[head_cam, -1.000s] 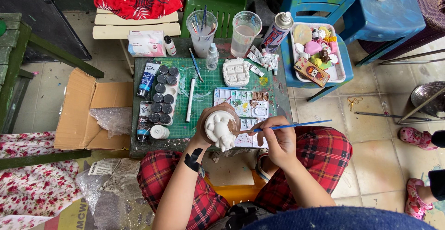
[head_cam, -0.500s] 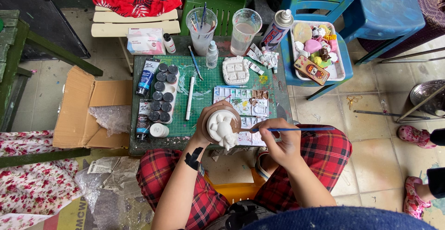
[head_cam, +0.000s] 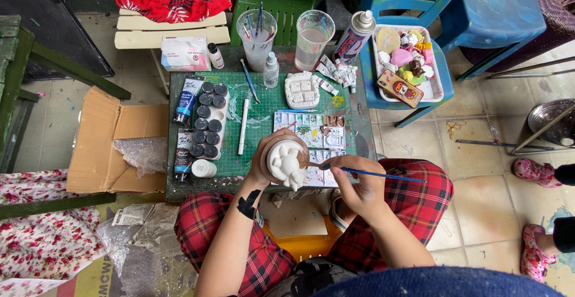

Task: The person sits on the floor and paints a white animal figurine mounted on a round base using a brush, applying brown paint to the base and white paint to the figure, dipping the brush into paint containers on the work table and rotating the figurine to reach different sides.

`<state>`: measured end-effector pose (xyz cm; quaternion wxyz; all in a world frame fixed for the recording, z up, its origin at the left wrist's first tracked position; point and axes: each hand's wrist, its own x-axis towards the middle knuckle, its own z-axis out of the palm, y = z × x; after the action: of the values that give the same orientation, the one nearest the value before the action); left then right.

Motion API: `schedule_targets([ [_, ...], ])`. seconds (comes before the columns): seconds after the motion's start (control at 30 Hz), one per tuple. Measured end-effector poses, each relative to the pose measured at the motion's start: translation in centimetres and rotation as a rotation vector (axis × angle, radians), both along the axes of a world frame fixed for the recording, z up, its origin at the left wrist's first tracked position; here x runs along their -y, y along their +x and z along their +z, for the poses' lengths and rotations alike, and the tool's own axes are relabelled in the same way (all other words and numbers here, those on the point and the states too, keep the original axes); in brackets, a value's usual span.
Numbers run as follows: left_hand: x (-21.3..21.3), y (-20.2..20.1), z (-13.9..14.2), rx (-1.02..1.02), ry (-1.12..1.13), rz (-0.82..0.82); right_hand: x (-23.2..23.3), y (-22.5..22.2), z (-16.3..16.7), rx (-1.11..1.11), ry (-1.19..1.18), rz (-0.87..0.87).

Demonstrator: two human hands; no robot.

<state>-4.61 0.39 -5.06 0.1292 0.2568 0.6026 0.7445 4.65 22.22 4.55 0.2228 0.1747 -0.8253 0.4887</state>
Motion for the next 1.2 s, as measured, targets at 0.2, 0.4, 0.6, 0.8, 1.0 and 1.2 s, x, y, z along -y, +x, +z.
schedule_targets([
  [0.2,0.0,0.5,0.8,0.010,0.081,-0.079,-0.1,0.1,-1.3,0.019,-0.035,-0.018],
  [0.4,-0.2,0.8,1.0,0.161,0.062,-0.064,-0.2,0.5,-2.9,0.166,-0.216,0.006],
  [0.6,-0.3,0.8,0.6,0.071,0.082,-0.074,-0.4,0.5,-3.7,0.101,-0.295,-0.020],
  [0.8,-0.1,1.0,0.6,0.073,0.035,-0.063,-0.4,0.6,-4.1,0.175,-0.391,0.070],
  [1.0,-0.1,1.0,0.5,0.081,0.035,-0.050,0.1,1.0,-4.2,0.149,-0.296,0.030],
  [1.2,0.0,1.2,0.8,-0.052,0.003,-0.038,0.3,1.0,-3.2,0.020,-0.152,0.008],
])
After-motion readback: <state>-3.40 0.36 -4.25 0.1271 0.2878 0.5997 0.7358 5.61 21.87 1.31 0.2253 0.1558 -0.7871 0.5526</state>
